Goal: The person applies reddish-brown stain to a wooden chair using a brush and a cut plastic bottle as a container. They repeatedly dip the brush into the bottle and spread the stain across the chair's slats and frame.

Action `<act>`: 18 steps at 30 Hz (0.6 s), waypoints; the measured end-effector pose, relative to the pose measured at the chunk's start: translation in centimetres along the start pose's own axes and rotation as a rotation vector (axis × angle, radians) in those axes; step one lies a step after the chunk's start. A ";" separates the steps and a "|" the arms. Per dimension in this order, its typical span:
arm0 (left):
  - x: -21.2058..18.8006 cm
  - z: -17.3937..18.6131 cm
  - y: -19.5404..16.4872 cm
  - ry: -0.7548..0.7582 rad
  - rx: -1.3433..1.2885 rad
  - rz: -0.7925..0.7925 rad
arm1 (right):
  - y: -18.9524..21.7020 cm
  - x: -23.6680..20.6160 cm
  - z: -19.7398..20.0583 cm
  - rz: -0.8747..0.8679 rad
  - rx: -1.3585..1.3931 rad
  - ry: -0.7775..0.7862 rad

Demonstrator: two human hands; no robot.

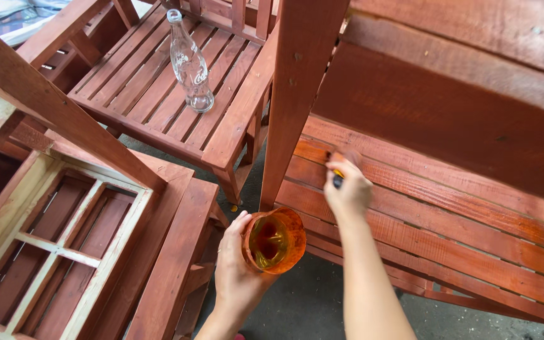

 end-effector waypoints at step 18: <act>-6.2 -8.1 -7.5 0.064 -0.034 -0.007 | -12.5 -0.5 13.0 0.179 0.100 0.158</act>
Point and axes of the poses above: each hand's wrist, its own x-axis towards the middle knuckle, its own z-axis out of the back of the hand, y = z × x, the point moved 1 cm from there along x, towards the middle knuckle, and after that the axes turned 8 degrees about -y, right-handed, at the moved point
